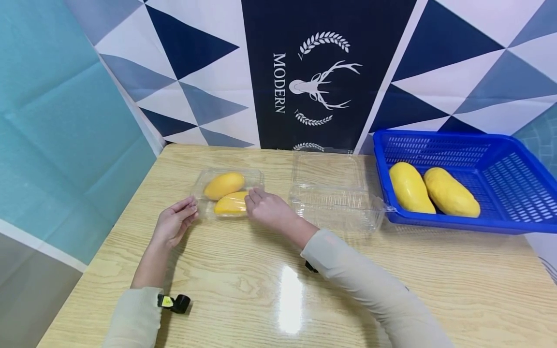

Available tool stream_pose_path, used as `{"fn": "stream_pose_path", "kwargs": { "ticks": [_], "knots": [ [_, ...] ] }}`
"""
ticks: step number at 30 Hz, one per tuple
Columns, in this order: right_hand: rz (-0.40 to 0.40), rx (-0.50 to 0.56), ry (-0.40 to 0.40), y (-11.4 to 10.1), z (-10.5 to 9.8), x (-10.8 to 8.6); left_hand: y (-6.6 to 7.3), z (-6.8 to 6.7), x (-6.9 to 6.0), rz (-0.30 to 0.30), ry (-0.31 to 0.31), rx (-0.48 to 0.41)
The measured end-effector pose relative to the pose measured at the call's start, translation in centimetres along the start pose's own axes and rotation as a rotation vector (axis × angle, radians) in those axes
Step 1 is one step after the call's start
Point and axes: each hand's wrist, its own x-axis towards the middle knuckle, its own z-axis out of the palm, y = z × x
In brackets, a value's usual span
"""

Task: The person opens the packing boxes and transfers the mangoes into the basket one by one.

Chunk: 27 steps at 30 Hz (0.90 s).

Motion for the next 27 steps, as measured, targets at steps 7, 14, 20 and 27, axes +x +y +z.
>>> {"fn": "stream_pose_path", "kwargs": {
  "ticks": [7,14,20,27],
  "knots": [
    [0.107,0.183,-0.026,0.0,-0.2,-0.4,0.4,-0.2,-0.2,-0.021,-0.015,-0.023],
    [0.351,0.465,-0.119,0.0,-1.0,0.1,1.3,-0.4,0.1,0.045,0.092,0.254],
    [0.523,0.631,-0.105,0.3,-1.5,1.0,2.4,0.2,1.2,0.200,0.208,0.395],
    [0.617,0.708,-0.089,0.5,-1.5,1.8,3.2,0.7,1.9,0.277,0.197,0.332]
  ]
}}
